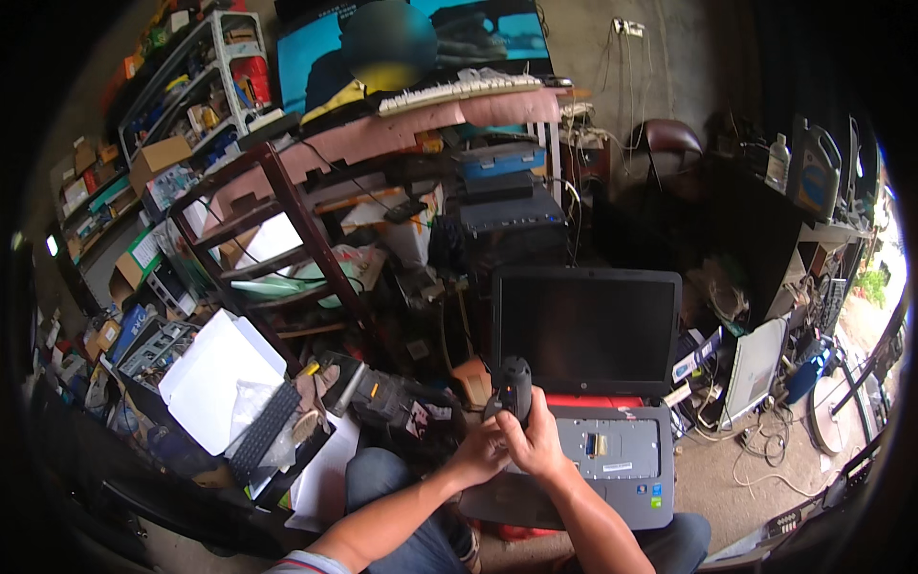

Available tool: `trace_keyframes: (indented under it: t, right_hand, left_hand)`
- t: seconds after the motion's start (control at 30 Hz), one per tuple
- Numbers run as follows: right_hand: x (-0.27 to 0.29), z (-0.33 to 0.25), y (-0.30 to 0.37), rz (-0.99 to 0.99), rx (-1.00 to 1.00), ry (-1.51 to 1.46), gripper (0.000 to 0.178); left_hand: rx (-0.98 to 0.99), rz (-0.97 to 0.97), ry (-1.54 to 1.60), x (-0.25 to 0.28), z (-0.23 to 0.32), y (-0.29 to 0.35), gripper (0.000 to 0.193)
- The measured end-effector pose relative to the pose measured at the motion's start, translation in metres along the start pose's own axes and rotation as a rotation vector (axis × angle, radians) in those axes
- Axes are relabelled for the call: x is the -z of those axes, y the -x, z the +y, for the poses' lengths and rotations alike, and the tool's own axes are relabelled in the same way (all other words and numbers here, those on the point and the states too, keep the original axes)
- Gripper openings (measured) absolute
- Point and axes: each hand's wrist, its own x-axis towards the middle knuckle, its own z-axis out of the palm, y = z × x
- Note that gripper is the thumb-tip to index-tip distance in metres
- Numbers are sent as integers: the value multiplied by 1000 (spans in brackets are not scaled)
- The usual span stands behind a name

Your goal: The person works on the underside of a laptop, using tweezers to manipulate a small component and a power drill to remove screws. The person is seated on the floor in a cluttered room.

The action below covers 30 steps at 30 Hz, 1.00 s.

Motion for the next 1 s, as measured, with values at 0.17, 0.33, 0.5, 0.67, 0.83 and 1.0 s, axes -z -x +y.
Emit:
trace_keyframes:
  t: [0.17,0.33,0.5,0.67,0.83,1.0]
  right_hand:
    - [-3,-4,1,-3,93,153,44]
    - [0,-6,1,27,46,105,42]
    - [-2,-7,0,40,106,87,38]
    - [-1,-6,0,45,20,58,39]
    - [-1,-5,1,38,41,61,41]
    - [-3,-9,-1,50,166,103,43]
  left_hand:
    - [91,-5,61,2,7,5,22]
    - [139,-79,86,7,13,4,24]
    - [165,-95,43,4,10,5,24]
    - [134,-90,20,1,2,6,23]
    - [142,-88,-6,1,4,6,20]
    - [168,-79,-5,1,6,6,17]
